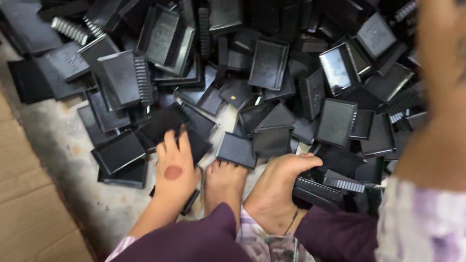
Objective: The person sits on the floor among a large pile of black plastic boxes and lids. They pick up a base and a lid, press the lid on by hand to snap it closed, and place the assembled box into a cardboard box beside them, repeating this one at a time.
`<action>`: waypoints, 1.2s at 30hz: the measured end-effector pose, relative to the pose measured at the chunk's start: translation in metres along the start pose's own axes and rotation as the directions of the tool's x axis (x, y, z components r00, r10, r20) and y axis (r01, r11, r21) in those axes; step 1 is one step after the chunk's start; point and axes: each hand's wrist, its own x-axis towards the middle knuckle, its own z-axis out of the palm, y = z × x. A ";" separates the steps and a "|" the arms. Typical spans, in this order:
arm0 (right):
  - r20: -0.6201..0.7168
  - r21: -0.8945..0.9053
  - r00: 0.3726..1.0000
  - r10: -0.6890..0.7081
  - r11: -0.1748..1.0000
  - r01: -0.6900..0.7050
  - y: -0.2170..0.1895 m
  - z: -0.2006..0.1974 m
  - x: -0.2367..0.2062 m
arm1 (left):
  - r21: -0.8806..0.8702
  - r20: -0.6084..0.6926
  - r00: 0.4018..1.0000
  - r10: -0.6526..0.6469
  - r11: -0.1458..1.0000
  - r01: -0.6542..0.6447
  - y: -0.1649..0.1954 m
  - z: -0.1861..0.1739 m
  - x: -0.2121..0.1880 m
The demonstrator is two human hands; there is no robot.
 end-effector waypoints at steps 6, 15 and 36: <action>0.581 0.032 0.796 0.172 0.972 -0.234 -0.039 0.006 -0.111 | -0.338 -0.134 0.991 0.027 0.938 -0.071 -0.009 0.018 -0.001; 0.400 0.246 0.889 0.224 0.908 -0.339 -0.051 0.015 -0.146 | -0.973 0.180 0.979 0.094 0.163 0.163 0.005 0.005 0.022; 0.762 0.647 0.575 -0.299 0.396 -0.651 -0.139 -0.013 -0.137 | -0.938 0.338 0.917 0.213 -0.001 0.346 0.025 0.014 0.016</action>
